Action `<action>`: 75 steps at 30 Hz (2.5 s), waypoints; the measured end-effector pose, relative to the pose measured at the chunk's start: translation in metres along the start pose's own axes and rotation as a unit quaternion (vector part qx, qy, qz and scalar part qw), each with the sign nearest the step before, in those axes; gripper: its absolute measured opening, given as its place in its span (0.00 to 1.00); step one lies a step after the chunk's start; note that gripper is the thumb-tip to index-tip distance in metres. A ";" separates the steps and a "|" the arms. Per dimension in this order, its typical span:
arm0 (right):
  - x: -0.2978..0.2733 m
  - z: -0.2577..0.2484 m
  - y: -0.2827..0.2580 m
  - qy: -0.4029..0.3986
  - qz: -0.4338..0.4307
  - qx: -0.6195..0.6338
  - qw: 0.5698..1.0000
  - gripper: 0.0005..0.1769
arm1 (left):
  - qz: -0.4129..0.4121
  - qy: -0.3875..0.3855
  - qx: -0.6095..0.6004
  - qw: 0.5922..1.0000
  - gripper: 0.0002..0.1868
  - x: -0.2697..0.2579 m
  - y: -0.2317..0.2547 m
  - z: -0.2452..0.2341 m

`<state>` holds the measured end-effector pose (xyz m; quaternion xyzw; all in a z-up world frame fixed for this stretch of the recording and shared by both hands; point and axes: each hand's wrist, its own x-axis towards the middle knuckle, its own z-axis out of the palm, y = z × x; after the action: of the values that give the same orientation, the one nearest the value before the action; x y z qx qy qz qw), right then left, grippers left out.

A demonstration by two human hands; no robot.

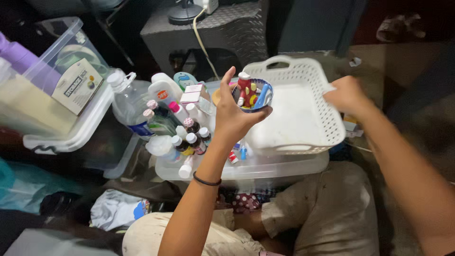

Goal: The person sits on the floor and organizes personal care items on a low plastic storage bin. They wipe several small bottles, a pink jar, a small figurine, and a patterned cup with a white wipe, then place them back on the bin. The person also retrieves a floral-patterned cloth from a nearby shelf and places it into a white basket.

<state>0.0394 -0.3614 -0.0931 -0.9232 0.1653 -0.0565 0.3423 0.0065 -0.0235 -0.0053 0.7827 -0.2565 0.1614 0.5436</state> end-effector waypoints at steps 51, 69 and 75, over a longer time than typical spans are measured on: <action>-0.101 -0.006 0.005 -0.056 -0.094 0.405 0.908 0.23 | -0.065 0.021 -0.067 0.995 0.70 -0.078 -0.046 0.112; -0.082 -0.041 -0.082 -0.073 -0.342 -0.249 0.903 0.10 | -0.094 0.001 -0.083 0.992 0.69 -0.070 -0.048 0.126; -0.095 -0.069 -0.063 0.035 -0.322 -0.010 0.946 0.14 | -0.070 -0.023 -0.128 0.989 0.73 -0.067 -0.056 0.133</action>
<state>-0.0482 -0.3260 0.0013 -0.9281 -0.1283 -0.1942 0.2906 -0.0193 -0.1174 -0.1311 0.7265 -0.2322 0.0708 0.6429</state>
